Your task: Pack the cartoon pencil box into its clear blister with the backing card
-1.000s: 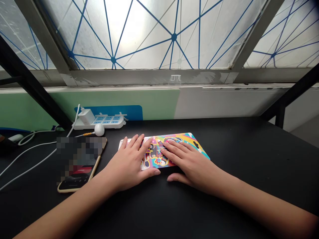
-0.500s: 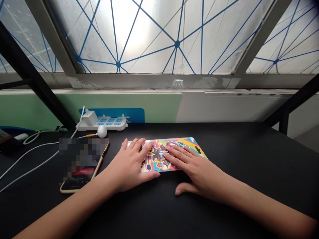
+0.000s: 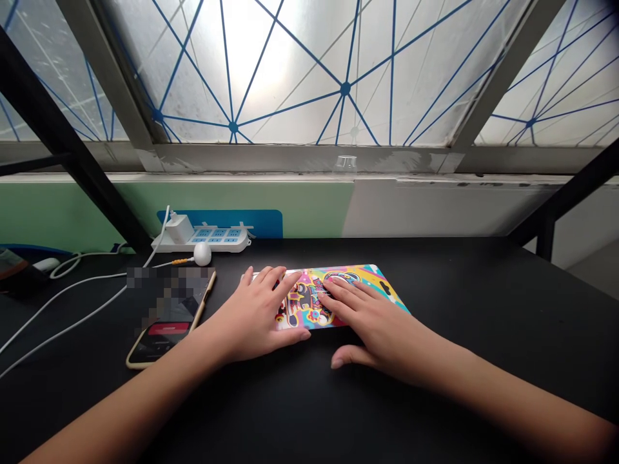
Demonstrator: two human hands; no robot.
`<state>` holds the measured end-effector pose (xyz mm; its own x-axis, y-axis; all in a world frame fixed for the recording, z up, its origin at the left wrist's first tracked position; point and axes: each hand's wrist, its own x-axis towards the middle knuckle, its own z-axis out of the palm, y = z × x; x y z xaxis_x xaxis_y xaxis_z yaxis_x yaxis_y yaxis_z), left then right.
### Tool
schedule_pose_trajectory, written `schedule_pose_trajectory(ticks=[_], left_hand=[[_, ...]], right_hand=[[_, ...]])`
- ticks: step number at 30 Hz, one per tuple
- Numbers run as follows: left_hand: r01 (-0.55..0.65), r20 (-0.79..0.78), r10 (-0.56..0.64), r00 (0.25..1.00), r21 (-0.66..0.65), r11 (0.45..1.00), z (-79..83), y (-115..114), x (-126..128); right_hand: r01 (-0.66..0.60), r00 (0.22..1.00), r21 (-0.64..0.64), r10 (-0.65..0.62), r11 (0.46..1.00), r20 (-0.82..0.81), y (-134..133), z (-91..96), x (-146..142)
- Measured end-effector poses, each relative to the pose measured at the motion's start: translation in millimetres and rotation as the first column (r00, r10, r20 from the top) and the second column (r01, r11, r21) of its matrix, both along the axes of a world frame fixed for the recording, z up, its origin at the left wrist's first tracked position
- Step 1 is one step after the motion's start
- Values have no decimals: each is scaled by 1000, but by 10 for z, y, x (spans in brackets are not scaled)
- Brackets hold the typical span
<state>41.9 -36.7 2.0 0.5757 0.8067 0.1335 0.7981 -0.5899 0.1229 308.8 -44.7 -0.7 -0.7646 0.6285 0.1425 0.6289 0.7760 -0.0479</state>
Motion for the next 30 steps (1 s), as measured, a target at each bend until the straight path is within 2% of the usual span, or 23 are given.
schedule_pose_trajectory(ticks=[2,6,10,22,30], left_hand=[[5,16,-5,1000,-13,1000,13,0,3],[24,51,-21,998,-41,999,43,-1,-4],[33,53,-28,998,-82,996,74,14,-43],[27,-7,-29,1000,-174,984,84,93,-176],[19,-59,-30,998,-176,984,55,113,-223]], right_hand=[[-26,1000,5,26,1000,7,2,-4,-188],[-154,988,59,154,986,5,55,-39,-601],[-191,982,95,190,977,14,115,-45,-790],[-210,976,-96,204,973,-70,216,42,-626],[-151,988,-180,151,972,-12,234,76,-327]])
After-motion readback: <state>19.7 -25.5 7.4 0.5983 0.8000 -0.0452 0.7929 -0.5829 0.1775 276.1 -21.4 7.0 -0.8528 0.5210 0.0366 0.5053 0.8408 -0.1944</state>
